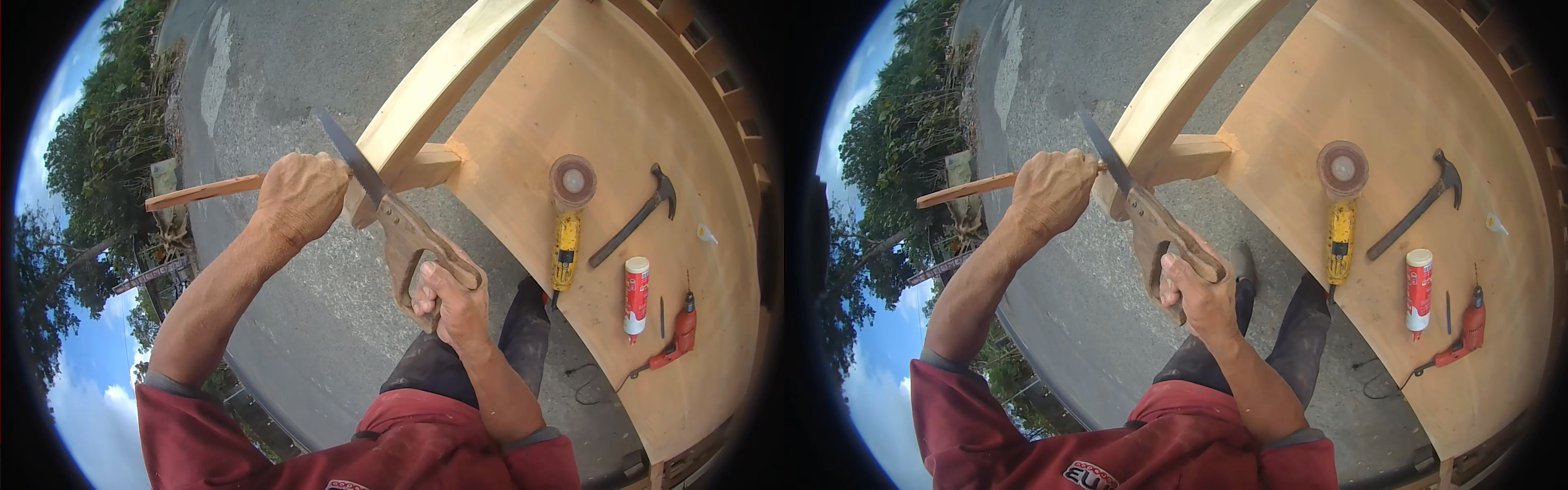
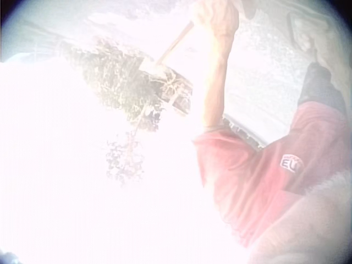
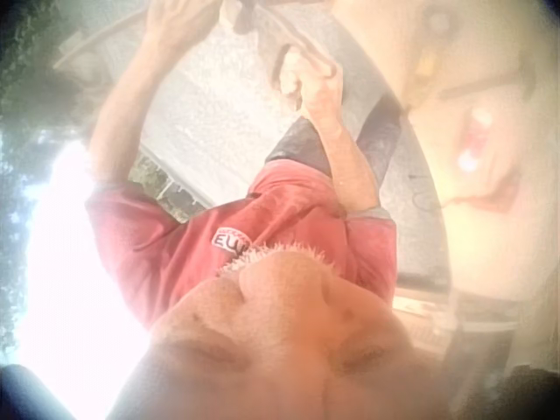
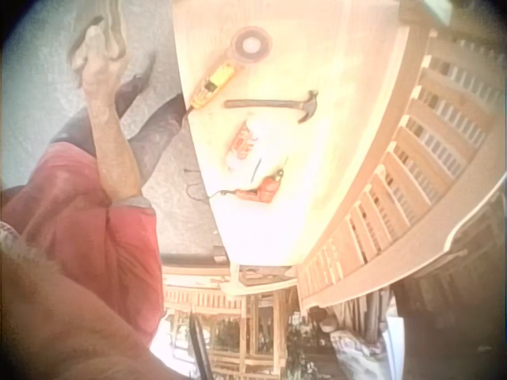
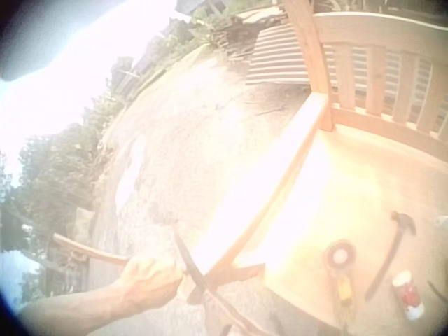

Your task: The person applies glue to a wooden dowel, inserts it into a wooden bench, and saws off the excess wood with a hand saw. They hammer the joint, apply glue from a bottle to the bench arm, and sand the wooden surface with a power sander.

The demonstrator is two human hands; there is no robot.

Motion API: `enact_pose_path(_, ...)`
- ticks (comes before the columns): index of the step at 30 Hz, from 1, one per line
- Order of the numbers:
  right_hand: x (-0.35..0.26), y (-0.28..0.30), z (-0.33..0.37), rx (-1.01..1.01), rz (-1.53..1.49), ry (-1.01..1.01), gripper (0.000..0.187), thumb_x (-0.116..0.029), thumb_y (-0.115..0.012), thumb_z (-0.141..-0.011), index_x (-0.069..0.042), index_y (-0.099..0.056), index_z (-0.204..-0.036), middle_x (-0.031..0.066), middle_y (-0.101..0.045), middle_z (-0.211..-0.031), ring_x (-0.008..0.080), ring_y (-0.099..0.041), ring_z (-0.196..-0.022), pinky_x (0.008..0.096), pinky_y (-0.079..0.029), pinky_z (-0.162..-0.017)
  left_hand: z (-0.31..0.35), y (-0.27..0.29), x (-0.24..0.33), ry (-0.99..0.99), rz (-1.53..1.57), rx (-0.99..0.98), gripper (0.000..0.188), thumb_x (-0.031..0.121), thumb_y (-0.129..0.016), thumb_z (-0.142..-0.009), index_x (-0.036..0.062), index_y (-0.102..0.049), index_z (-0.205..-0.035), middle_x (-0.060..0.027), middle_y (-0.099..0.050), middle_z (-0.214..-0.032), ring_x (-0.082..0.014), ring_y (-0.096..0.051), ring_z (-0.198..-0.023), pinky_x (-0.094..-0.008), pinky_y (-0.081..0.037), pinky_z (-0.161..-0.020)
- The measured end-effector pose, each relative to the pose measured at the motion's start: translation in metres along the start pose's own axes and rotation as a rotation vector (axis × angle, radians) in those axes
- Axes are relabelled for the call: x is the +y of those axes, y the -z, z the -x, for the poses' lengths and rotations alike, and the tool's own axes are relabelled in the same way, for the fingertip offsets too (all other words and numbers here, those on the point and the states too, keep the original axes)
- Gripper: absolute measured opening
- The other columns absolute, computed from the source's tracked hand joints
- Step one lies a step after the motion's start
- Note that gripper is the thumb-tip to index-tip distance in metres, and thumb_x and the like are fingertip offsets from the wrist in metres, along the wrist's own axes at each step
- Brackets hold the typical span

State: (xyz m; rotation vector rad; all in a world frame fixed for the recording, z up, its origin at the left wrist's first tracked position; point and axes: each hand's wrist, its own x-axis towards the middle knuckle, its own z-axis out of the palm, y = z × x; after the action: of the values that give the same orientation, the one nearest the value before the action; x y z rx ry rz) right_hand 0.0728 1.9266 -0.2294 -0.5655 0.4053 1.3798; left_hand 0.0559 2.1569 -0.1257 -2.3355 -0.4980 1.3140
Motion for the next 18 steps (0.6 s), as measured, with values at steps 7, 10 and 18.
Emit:
enact_pose_path(7,-0.002,-0.003,0.008,0.018,-0.008,-0.006,0.056,-0.004,-0.062,-0.095,0.009,-0.044,-0.146,0.0014,-0.057,-0.07,0.0068,-0.051,-0.055,0.0247,-0.045,-0.052,0.0,-0.003,0.003,0.001,-0.01,0.014,0.017,0.012,-0.057,-0.095,0.0075,-0.073,-0.091,-0.009,-0.069,-0.078,-0.0208,-0.069,-0.069,-0.0341,-0.056,-0.065)
enact_pose_path(10,-0.004,-0.01,-0.016,-0.025,-0.051,-0.032,0.056,-0.003,-0.063,-0.095,0.008,-0.044,-0.146,0.0008,-0.056,-0.071,0.0068,-0.05,-0.055,0.0257,-0.045,-0.051,0.0,-0.003,0.0,0.013,-0.026,0.037,0.017,0.011,-0.058,-0.094,0.0072,-0.074,-0.094,-0.009,-0.069,-0.08,-0.0203,-0.069,-0.071,-0.0337,-0.056,-0.065)
enact_pose_path(18,-0.005,-0.003,0.0,0.008,-0.095,-0.062,0.056,-0.002,-0.065,-0.094,0.008,-0.044,-0.146,0.0008,-0.055,-0.068,0.0077,-0.051,-0.054,0.0254,-0.046,-0.053,-0.002,0.001,0.003,0.044,-0.045,-0.044,0.019,0.007,-0.058,-0.094,0.0067,-0.076,-0.101,-0.0093,-0.069,-0.079,-0.0178,-0.067,-0.069,-0.0315,-0.055,-0.063)
